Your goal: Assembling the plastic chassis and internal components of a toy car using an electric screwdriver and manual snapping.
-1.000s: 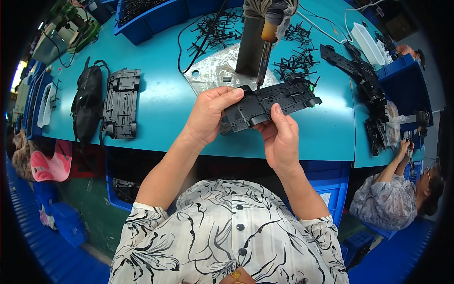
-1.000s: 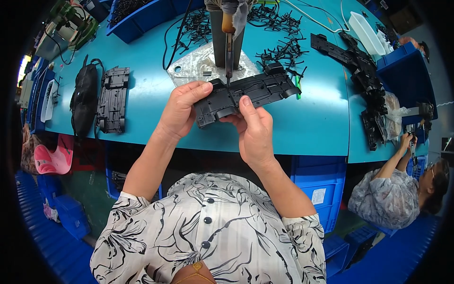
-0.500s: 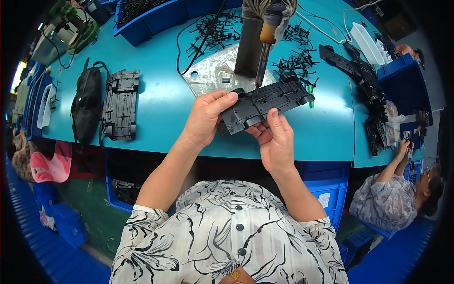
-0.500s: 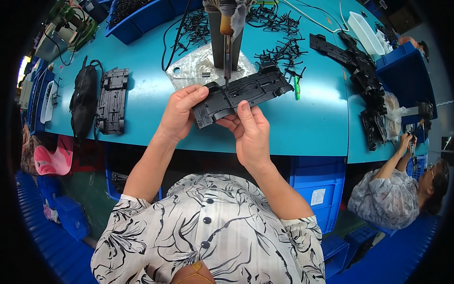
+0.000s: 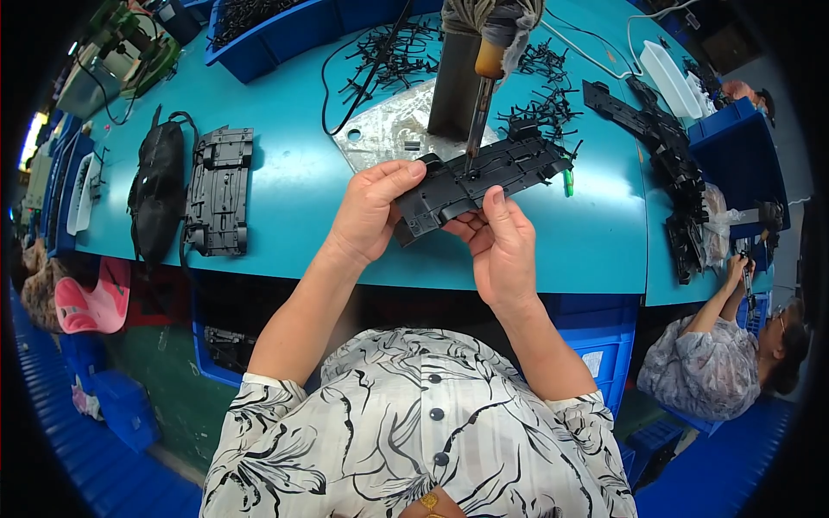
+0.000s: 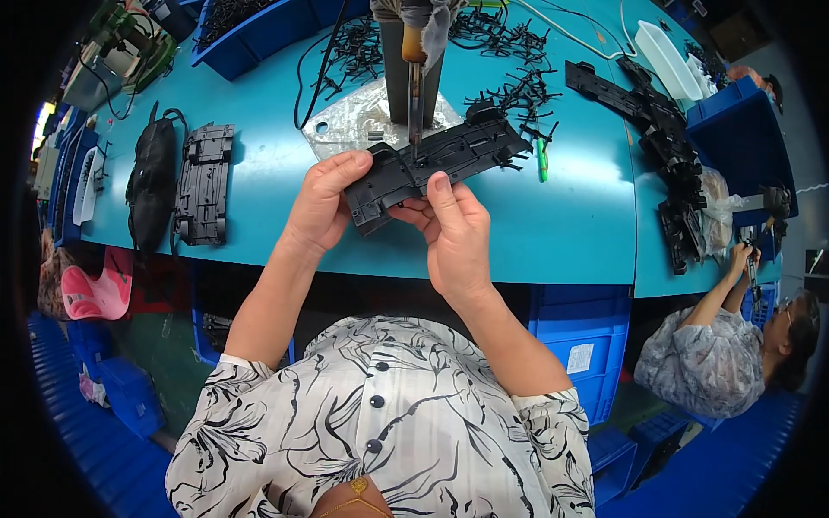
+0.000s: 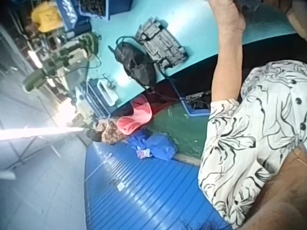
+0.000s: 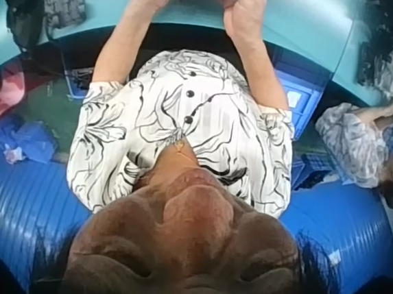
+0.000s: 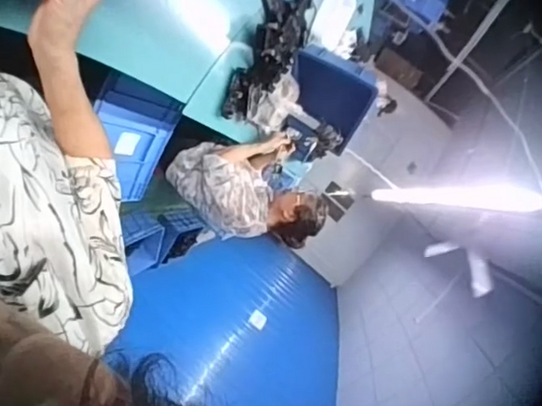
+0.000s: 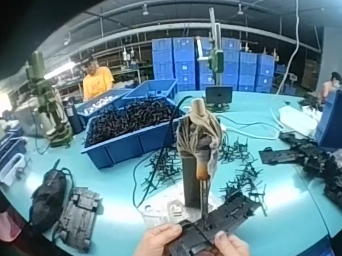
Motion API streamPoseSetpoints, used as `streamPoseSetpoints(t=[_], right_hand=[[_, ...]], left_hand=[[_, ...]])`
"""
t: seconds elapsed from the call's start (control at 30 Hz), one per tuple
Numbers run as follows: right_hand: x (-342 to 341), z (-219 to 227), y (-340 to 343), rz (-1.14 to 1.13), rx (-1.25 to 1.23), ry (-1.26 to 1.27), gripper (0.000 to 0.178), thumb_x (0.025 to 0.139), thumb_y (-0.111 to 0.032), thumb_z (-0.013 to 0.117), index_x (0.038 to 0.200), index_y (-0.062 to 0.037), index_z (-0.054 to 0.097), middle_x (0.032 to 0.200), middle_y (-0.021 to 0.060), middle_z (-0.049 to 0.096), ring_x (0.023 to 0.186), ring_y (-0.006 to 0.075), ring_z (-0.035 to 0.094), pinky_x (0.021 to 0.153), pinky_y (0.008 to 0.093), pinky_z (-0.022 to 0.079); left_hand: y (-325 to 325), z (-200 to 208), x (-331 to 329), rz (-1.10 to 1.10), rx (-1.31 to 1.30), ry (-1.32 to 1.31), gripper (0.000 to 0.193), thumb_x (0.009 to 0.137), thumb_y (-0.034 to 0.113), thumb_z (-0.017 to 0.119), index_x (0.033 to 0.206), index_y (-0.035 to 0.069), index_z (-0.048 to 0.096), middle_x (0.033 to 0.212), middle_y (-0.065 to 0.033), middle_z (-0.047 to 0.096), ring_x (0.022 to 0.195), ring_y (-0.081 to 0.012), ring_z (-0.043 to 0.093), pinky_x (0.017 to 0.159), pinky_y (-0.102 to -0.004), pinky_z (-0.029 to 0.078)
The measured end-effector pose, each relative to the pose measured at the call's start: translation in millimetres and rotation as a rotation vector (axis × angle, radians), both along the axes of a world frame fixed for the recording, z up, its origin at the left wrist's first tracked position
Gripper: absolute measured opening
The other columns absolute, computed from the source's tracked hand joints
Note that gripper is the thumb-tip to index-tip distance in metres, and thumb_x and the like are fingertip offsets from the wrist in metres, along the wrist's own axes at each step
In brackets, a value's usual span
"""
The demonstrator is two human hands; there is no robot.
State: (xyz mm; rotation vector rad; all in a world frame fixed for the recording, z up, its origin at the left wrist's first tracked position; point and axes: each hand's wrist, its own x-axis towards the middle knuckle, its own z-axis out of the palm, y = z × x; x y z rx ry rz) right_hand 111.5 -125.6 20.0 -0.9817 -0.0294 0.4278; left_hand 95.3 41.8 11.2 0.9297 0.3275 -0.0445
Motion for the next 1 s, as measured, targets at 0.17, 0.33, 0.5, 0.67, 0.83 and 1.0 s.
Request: streamPoseSetpoints(t=[0.17,0.33,0.5,0.67,0.83,1.0], right_hand=[[-0.6,2.1,1.7,-0.007,-0.008,-0.001,0.034,0.097,-0.034,0.049,0.102,-0.0010,0.056,0.095,0.0092,0.063,0.085,0.0174,0.061,0.079,0.0340,0.053],[0.1,3.2,2.9,-0.009,-0.010,0.001,0.034,0.097,-0.034,0.049,0.102,-0.0010,0.057,0.094,0.0090,0.063,0.085,0.0173,0.061,0.079,0.0338,0.053],[0.2,3.1,3.9,-0.008,-0.010,0.000,0.034,0.097,-0.034,0.049,0.102,-0.0010,0.057,0.095,0.0092,0.064,0.085,0.0174,0.062,0.078,0.0339,0.053],[1.3,4.0,4.5,-0.015,-0.020,-0.009,0.033,0.097,-0.032,0.049,0.102,-0.0007,0.057,0.095,0.0093,0.064,0.085,0.0174,0.062,0.079,0.0346,0.053],[2.8,4.8,3.9,-0.009,-0.024,-0.012,0.032,0.098,-0.031,0.049,0.102,-0.0004,0.057,0.095,0.0095,0.064,0.085,0.0176,0.062,0.079,0.0349,0.053],[3.6,4.3,3.9,-0.009,-0.040,-0.022,0.032,0.097,-0.030,0.049,0.102,-0.0002,0.057,0.095,0.0096,0.064,0.085,0.0174,0.062,0.079,0.0350,0.054]], left_hand=[[1.2,-0.7,-0.1,0.006,-0.016,-0.002,0.021,0.087,0.020,0.064,0.095,0.000,0.064,0.085,-0.0058,0.065,0.073,-0.0104,0.061,0.066,-0.0237,0.052],[1.8,0.8,0.4,-0.005,-0.020,-0.003,0.020,0.087,0.019,0.063,0.094,0.000,0.064,0.084,-0.0056,0.065,0.072,-0.0104,0.062,0.066,-0.0239,0.052],[1.0,1.0,0.8,0.004,-0.030,0.004,0.020,0.087,0.019,0.063,0.093,0.001,0.064,0.084,-0.0056,0.065,0.072,-0.0102,0.062,0.065,-0.0238,0.052],[1.3,1.4,1.6,-0.010,-0.023,0.016,0.020,0.087,0.020,0.063,0.093,0.001,0.064,0.084,-0.0057,0.066,0.071,-0.0100,0.062,0.065,-0.0238,0.052],[0.9,-0.7,2.5,-0.006,-0.017,0.003,0.021,0.087,0.022,0.063,0.092,0.001,0.064,0.083,-0.0057,0.066,0.071,-0.0107,0.062,0.065,-0.0241,0.052],[1.9,-2.7,3.2,-0.014,-0.027,0.009,0.021,0.088,0.022,0.063,0.092,0.001,0.064,0.084,-0.0058,0.066,0.072,-0.0109,0.062,0.065,-0.0244,0.051]])
